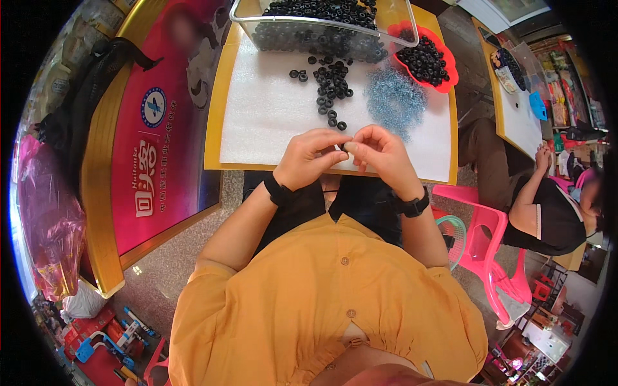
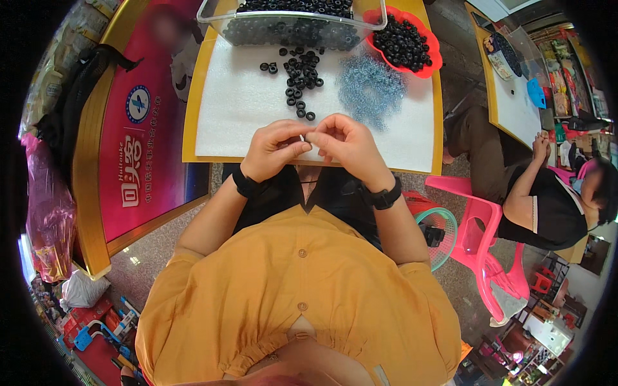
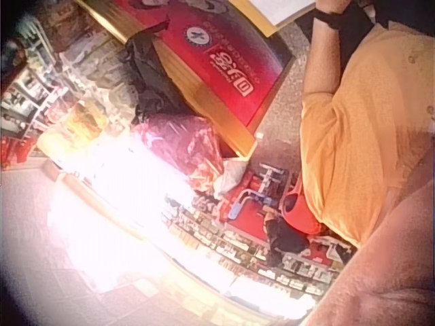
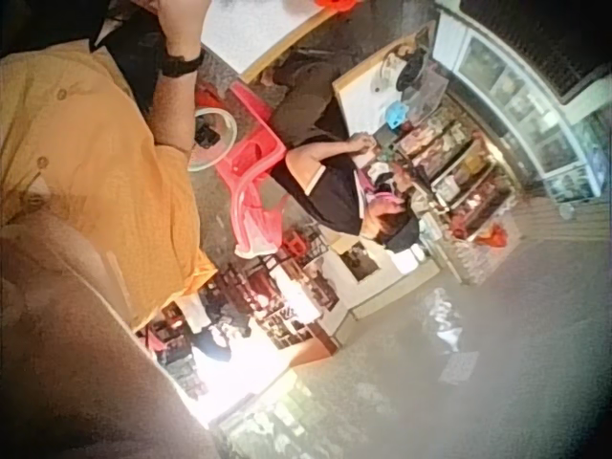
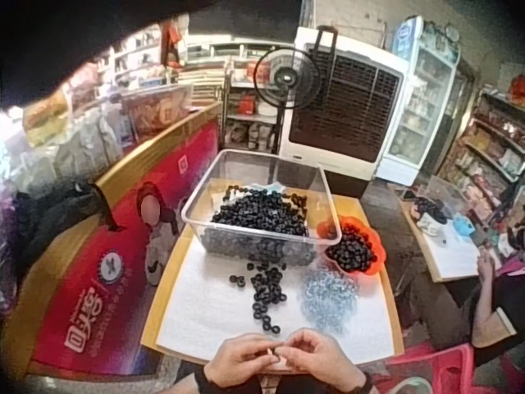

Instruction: The person assembles small black components by hand, picking up pieces from the foam mat and pressing them together.

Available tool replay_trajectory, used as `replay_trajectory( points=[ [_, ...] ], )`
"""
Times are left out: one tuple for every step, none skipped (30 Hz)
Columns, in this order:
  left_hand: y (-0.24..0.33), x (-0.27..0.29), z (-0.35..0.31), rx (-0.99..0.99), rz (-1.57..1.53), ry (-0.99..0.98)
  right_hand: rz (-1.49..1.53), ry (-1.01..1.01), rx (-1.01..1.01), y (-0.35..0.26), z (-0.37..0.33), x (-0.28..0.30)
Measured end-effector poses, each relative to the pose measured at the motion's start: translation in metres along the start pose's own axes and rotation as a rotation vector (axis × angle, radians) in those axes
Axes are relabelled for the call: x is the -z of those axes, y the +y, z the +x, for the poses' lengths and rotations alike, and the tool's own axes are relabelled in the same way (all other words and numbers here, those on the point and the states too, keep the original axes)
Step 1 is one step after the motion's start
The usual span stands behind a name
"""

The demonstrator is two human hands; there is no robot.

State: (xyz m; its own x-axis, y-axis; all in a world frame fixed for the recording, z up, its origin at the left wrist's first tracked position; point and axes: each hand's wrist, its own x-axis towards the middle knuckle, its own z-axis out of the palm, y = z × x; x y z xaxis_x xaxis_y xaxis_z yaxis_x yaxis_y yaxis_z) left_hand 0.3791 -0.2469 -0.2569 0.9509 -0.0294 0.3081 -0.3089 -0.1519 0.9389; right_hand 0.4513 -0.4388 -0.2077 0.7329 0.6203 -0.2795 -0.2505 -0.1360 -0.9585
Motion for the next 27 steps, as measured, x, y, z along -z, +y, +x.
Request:
replay_trajectory(
  points=[
    [0.000,0.000,0.000,0.019,-0.025,0.010,-0.060,0.016,0.017,-0.004,0.003,0.001],
    [0.000,0.000,0.000,0.019,-0.026,0.012,-0.062,0.015,0.017,-0.009,0.007,0.001],
    [0.002,0.000,-0.001,0.031,-0.031,0.012,-0.231,0.081,0.079,-0.015,0.012,0.002],
    [0.003,0.000,-0.001,0.043,-0.036,0.012,-0.400,0.146,0.140,-0.019,0.018,0.003],
    [0.004,0.000,-0.001,0.042,-0.036,0.014,-0.401,0.145,0.141,-0.019,0.027,0.005],
    [0.004,0.000,0.000,0.051,-0.041,0.006,-0.638,0.184,0.310,-0.019,0.038,0.006],
    [0.004,0.000,0.000,0.060,-0.046,-0.002,-0.873,0.221,0.480,-0.020,0.048,0.007],
    [0.004,0.000,0.000,0.057,-0.044,0.000,-0.874,0.220,0.483,-0.021,0.055,0.006],
    [0.004,0.000,0.000,0.070,-0.048,0.001,-0.960,0.236,0.502,-0.024,0.062,0.001],
    [0.003,0.000,0.000,0.083,-0.052,0.003,-1.045,0.252,0.521,-0.026,0.070,-0.003],
    [0.003,0.000,0.000,0.082,-0.050,0.006,-1.045,0.250,0.524,-0.027,0.079,-0.006],
    [0.004,0.000,0.000,0.076,-0.051,0.004,-1.097,0.258,0.556,-0.027,0.089,-0.008],
    [0.005,0.000,0.000,0.070,-0.052,0.002,-1.150,0.267,0.587,-0.028,0.098,-0.010],
    [0.006,0.000,0.001,0.070,-0.051,0.005,-1.176,0.264,0.502,-0.029,0.105,-0.012],
    [0.007,0.001,0.001,0.067,-0.052,-0.004,-1.176,0.261,0.504,-0.029,0.112,-0.012],
    [0.007,0.001,0.001,0.064,-0.054,-0.014,-1.213,0.264,0.468,-0.028,0.119,-0.012],
    [0.006,0.001,0.002,0.064,-0.054,-0.011,-1.250,0.269,0.431,-0.027,0.124,-0.012],
    [0.005,0.001,0.001,0.083,-0.070,-0.021,-1.268,0.265,0.395,-0.029,0.127,-0.013],
    [0.005,0.001,0.001,0.102,-0.086,-0.031,-1.269,0.258,0.397,-0.029,0.131,-0.013],
    [0.005,0.001,0.001,0.104,-0.086,-0.026,-1.292,0.261,0.392,-0.029,0.134,-0.012],
    [0.006,0.000,0.001,0.101,-0.082,-0.017,-1.314,0.267,0.384,-0.029,0.136,-0.011],
    [0.007,0.000,0.002,0.098,-0.078,-0.009,-1.315,0.265,0.384,-0.030,0.138,-0.011],
    [0.006,0.001,0.002,0.098,-0.078,-0.008,-1.320,0.253,0.356,-0.030,0.140,-0.011],
    [0.006,0.002,0.002,0.082,-0.071,-0.015,-1.325,0.242,0.328,-0.032,0.140,-0.013],
    [0.005,0.002,0.001,0.065,-0.063,-0.021,-1.325,0.243,0.327,-0.033,0.139,-0.014],
    [0.005,0.002,0.001,0.065,-0.063,-0.022,-1.391,0.215,0.336,-0.035,0.138,-0.017],
    [0.004,0.002,0.001,0.060,-0.056,-0.026,-1.457,0.188,0.345,-0.037,0.137,-0.017]
  ],
)
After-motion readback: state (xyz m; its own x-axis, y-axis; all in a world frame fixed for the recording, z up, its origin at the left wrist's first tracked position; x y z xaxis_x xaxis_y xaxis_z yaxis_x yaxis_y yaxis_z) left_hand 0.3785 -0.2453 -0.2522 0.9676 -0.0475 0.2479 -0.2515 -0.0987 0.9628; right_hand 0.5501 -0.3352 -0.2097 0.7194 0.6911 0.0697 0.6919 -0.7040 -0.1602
